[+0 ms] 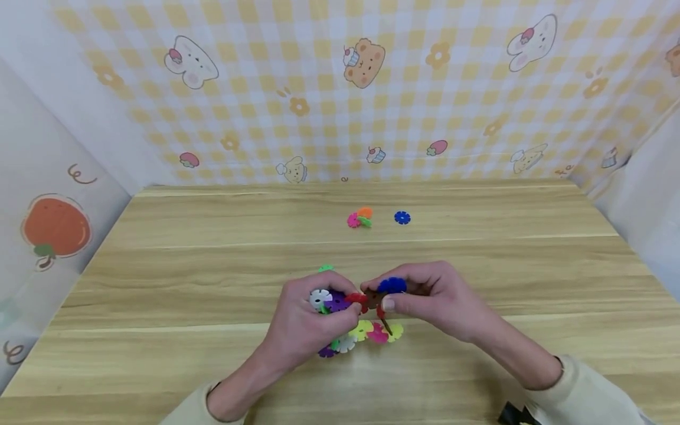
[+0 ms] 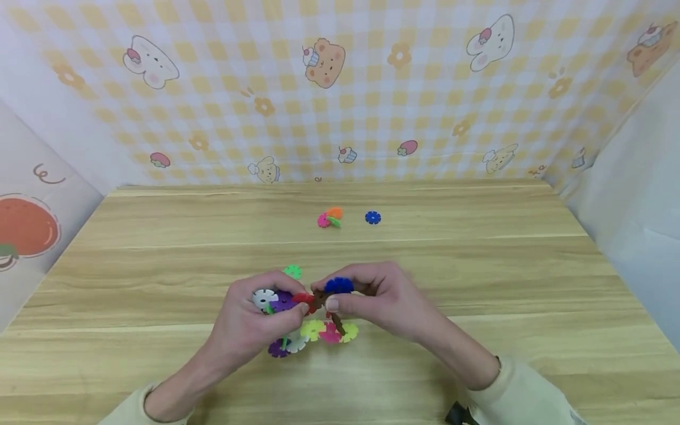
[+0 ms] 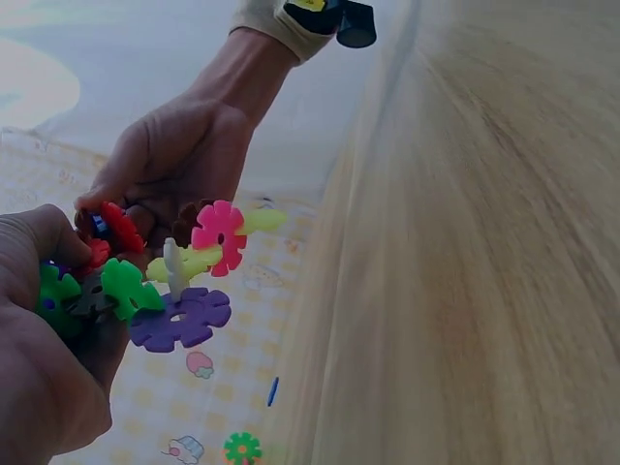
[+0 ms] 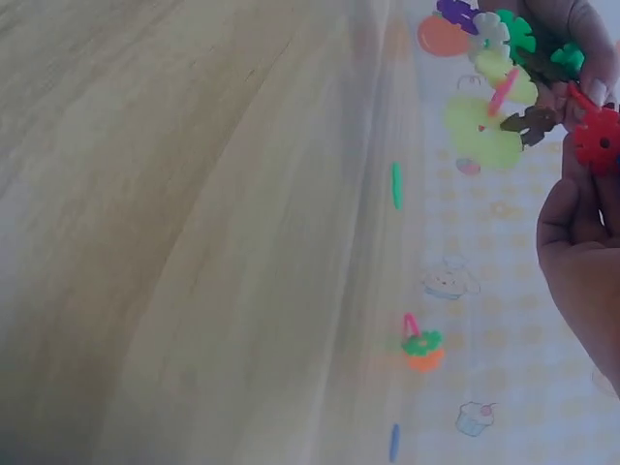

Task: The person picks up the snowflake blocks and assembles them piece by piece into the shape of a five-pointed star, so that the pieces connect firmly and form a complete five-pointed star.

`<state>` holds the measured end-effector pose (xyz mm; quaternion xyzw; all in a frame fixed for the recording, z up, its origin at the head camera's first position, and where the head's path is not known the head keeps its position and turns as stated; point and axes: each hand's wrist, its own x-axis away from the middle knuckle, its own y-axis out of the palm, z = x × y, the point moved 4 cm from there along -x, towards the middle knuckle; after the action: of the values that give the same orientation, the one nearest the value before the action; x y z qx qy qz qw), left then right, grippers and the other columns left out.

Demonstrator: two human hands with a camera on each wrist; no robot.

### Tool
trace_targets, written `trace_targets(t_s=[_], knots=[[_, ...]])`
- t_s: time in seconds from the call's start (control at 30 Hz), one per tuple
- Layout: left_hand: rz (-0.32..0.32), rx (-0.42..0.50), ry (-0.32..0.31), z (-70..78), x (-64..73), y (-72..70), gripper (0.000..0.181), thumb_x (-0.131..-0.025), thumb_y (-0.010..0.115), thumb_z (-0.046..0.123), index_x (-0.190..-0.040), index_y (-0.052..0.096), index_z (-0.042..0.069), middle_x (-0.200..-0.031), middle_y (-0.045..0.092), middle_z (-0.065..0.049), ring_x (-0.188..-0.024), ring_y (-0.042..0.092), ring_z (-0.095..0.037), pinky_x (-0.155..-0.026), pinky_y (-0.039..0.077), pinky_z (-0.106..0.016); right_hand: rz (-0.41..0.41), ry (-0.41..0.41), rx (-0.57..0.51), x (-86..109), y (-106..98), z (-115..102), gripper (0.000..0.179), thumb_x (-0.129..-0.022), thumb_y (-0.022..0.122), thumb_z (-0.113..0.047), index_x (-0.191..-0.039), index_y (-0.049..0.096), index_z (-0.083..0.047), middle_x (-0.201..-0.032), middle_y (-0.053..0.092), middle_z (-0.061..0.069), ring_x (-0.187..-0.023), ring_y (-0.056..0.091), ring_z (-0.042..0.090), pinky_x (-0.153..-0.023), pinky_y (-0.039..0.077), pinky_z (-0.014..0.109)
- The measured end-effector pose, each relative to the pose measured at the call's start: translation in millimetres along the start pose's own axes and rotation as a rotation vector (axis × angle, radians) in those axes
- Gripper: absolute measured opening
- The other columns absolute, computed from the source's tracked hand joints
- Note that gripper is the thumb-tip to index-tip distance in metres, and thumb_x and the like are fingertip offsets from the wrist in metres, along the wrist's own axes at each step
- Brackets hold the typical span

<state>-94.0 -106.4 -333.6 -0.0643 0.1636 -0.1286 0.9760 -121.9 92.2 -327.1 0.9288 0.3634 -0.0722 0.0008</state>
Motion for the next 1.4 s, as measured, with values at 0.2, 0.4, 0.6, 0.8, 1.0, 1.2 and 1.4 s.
trace_targets(t_s=[0.2, 0.4, 0.6, 0.8, 1.0, 1.2, 1.4], knots=[[0.049, 0.071, -0.061, -1.8, -1.0, 3.0, 0.012, -0.083, 0.073, -0.004, -0.090, 0.074, 0.006, -0.086, 0.072, -0.010, -0.071, 0.066, -0.014, -0.060, 0.060, -0.029, 0.089, 0.020, 0.035, 3.1, 0, -1, 0.029, -0.099, 0.065, -0.002, -0.128, 0.066, 0.003, -0.115, 0.074, 0.016, -0.097, 0.075, 0.025, -0.084, 0.062, 0.040], [0.101, 0.076, -0.154, -0.3, 0.5, -0.1, 0.013, -0.086, 0.077, 0.004, -0.096, 0.074, 0.011, -0.091, 0.071, -0.010, -0.065, 0.062, -0.014, -0.052, 0.054, -0.025, 0.224, 0.045, 0.137, 10.8, 8, 5, 0.032, -0.096, 0.071, -0.006, -0.127, 0.065, -0.002, -0.115, 0.073, 0.017, -0.101, 0.072, 0.025, -0.084, 0.061, 0.033], [0.038, 0.083, -0.135, 2.5, -0.3, -2.0, 0.017, -0.088, 0.079, 0.008, -0.103, 0.073, 0.012, -0.099, 0.071, -0.009, -0.078, 0.066, -0.019, -0.062, 0.059, -0.030, 0.297, 0.002, 0.157, 11.0, 9, 3, 0.024, -0.097, 0.068, -0.003, -0.121, 0.069, -0.002, -0.105, 0.072, 0.017, -0.088, 0.071, 0.020, -0.071, 0.060, 0.029], [-0.034, 0.062, -0.126, 5.2, -1.0, -5.2, 0.026, -0.091, 0.076, 0.013, -0.117, 0.072, 0.013, -0.109, 0.072, -0.007, -0.095, 0.067, -0.024, -0.077, 0.060, -0.033, 0.318, -0.017, 0.171, 11.6, 6, 0, 0.022, -0.095, 0.069, -0.001, -0.117, 0.070, -0.001, -0.101, 0.073, 0.011, -0.083, 0.069, 0.019, -0.067, 0.058, 0.028], [-0.079, -0.016, -0.097, 7.6, -2.0, -7.7, 0.035, -0.091, 0.078, 0.018, -0.126, 0.071, 0.014, -0.114, 0.074, -0.002, -0.102, 0.070, -0.020, -0.087, 0.059, -0.032, 0.264, -0.108, 0.227, 11.8, 12, -3, 0.024, -0.092, 0.071, 0.003, -0.115, 0.071, -0.004, -0.100, 0.074, 0.009, -0.093, 0.071, 0.019, -0.073, 0.061, 0.032], [-0.110, -0.018, -0.092, 11.7, -3.7, -8.3, 0.036, -0.090, 0.080, 0.018, -0.125, 0.072, 0.017, -0.114, 0.075, 0.000, -0.098, 0.072, -0.020, -0.084, 0.060, -0.032, 0.234, -0.142, 0.309, 8.9, 15, -7, 0.025, -0.091, 0.075, -0.002, -0.115, 0.073, -0.011, -0.097, 0.075, 0.001, -0.091, 0.070, 0.017, -0.081, 0.059, 0.033], [-0.163, 0.046, -0.109, 10.7, -2.7, -4.2, 0.030, -0.092, 0.079, 0.015, -0.122, 0.074, 0.015, -0.109, 0.075, -0.004, -0.091, 0.072, -0.021, -0.077, 0.062, -0.032, 0.148, -0.144, 0.302, 7.2, 21, -6, 0.023, -0.093, 0.074, -0.005, -0.115, 0.074, -0.011, -0.095, 0.076, -0.001, -0.089, 0.069, 0.017, -0.080, 0.059, 0.033]])
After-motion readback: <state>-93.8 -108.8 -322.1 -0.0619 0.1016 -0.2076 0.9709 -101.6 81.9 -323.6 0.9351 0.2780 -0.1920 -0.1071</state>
